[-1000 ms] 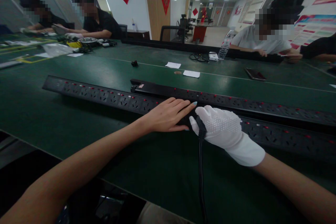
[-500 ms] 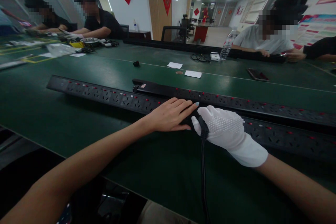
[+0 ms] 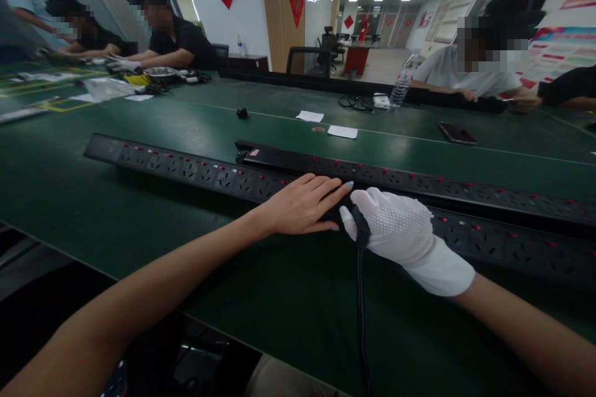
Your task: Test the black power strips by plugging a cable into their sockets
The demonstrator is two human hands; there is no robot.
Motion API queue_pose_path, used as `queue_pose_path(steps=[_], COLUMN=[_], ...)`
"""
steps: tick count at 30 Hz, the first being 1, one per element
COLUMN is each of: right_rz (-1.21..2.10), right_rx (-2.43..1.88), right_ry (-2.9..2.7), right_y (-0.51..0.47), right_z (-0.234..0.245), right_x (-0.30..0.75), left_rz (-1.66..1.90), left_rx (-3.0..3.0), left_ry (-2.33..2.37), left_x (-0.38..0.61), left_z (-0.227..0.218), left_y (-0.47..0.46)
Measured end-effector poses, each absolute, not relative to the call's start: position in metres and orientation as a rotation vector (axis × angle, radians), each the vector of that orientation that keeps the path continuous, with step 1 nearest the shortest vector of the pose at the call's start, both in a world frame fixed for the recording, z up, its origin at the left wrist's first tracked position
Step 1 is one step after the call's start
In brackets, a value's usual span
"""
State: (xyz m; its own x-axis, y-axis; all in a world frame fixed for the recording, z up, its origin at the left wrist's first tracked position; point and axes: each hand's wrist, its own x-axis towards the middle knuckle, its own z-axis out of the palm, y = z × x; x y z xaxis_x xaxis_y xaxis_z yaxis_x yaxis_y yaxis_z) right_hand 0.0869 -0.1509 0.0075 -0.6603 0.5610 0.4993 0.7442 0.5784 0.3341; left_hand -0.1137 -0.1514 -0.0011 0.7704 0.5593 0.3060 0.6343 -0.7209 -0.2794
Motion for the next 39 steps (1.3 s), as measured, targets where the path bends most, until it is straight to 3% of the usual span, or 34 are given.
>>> queue_pose_path(steps=[16, 23, 30, 34, 39], right_rz=[-0.698, 0.176, 0.644, 0.579, 0.244], right_rx=[-0.996, -0.986, -0.976, -0.996, -1.036], right_ry=[-2.427, -1.947, -1.78, -1.907, -2.18], right_y=[-0.15, -0.152, -0.135, -0.13, -0.122], right_z=[0.007, 0.019, 0.011, 0.014, 0.038], right_x=[0.089, 0.097, 0.106, 0.103, 0.078], left_rz=[-0.283, -0.278, -0.339, -0.324, -0.367], left_rx=[-2.582, -2.577, -2.462, -2.435, -2.419], left_ry=[-0.916, -0.931, -1.188, -1.229, -1.216], left_x=[-0.114, -0.113, -0.123, -0.126, -0.126], left_z=[-0.002, 0.0, 0.0, -0.002, -0.003], left_y=[-0.151, -0.153, -0.146, -0.139, -0.137])
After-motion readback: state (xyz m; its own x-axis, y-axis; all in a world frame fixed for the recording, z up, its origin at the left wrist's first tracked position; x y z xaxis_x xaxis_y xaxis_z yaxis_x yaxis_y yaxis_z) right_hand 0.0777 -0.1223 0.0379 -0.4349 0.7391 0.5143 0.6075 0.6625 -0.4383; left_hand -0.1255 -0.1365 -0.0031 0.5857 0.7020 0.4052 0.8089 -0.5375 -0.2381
